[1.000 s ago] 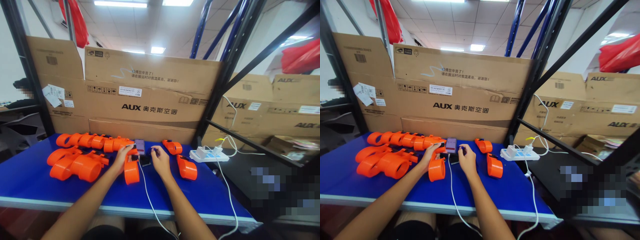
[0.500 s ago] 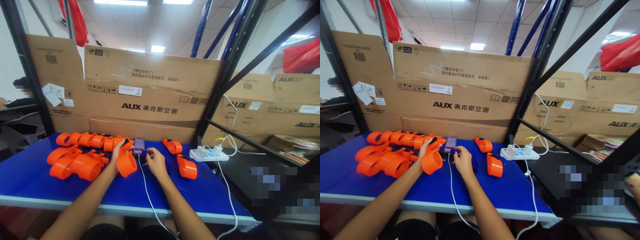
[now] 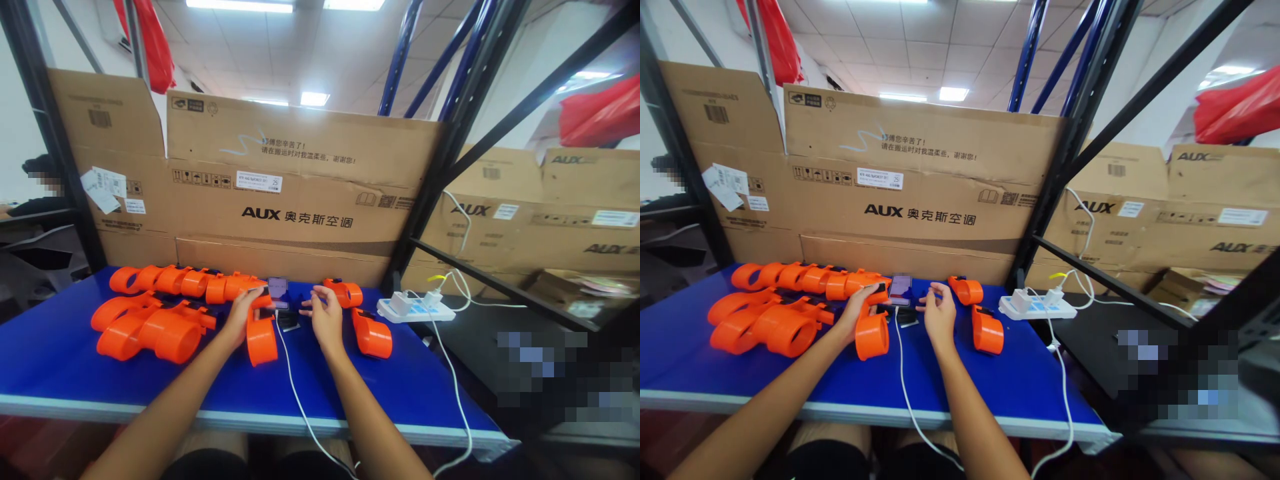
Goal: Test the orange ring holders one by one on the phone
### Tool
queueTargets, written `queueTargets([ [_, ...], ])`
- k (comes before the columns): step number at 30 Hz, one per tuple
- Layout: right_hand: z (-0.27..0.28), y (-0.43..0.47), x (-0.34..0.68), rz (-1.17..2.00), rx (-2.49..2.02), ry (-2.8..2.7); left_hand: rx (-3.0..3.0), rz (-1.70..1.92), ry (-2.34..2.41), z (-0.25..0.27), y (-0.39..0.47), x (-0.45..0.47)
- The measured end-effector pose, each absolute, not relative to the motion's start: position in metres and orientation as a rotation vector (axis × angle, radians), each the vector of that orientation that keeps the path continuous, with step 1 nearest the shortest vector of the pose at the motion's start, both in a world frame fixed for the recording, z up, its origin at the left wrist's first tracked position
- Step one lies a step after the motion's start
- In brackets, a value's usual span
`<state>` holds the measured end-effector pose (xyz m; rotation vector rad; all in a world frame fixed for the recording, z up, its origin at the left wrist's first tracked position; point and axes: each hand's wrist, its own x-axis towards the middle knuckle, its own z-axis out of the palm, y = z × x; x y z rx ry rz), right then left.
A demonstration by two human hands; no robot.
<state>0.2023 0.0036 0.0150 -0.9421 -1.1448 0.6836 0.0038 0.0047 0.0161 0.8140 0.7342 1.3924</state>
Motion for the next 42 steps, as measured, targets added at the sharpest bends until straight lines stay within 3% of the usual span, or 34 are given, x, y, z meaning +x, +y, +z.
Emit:
queueTargets([
  [7,0.011,-0.003,0.202,0.082,-1.099,-1.8,1.132,1.304,0.856,-0.001,0.01,0.009],
  [17,0.031,0.036,0.196,-0.176,-1.427,-2.45,1.035,1.334,0.846,0.002,0.012,0.009],
  [28,0.045,0.049,0.202,-0.211,-1.618,-2.361,1.093,1.297,0.852,0.012,0.001,0.011],
  [38,0.04,0.008,0.206,0.086,-0.953,-2.294,1.201,1.2,0.88,0.013,-0.008,0.019],
  [42,0.038,-0.006,0.206,0.197,-0.904,-2.29,1.22,1.172,0.839,0.009,-0.007,0.018],
])
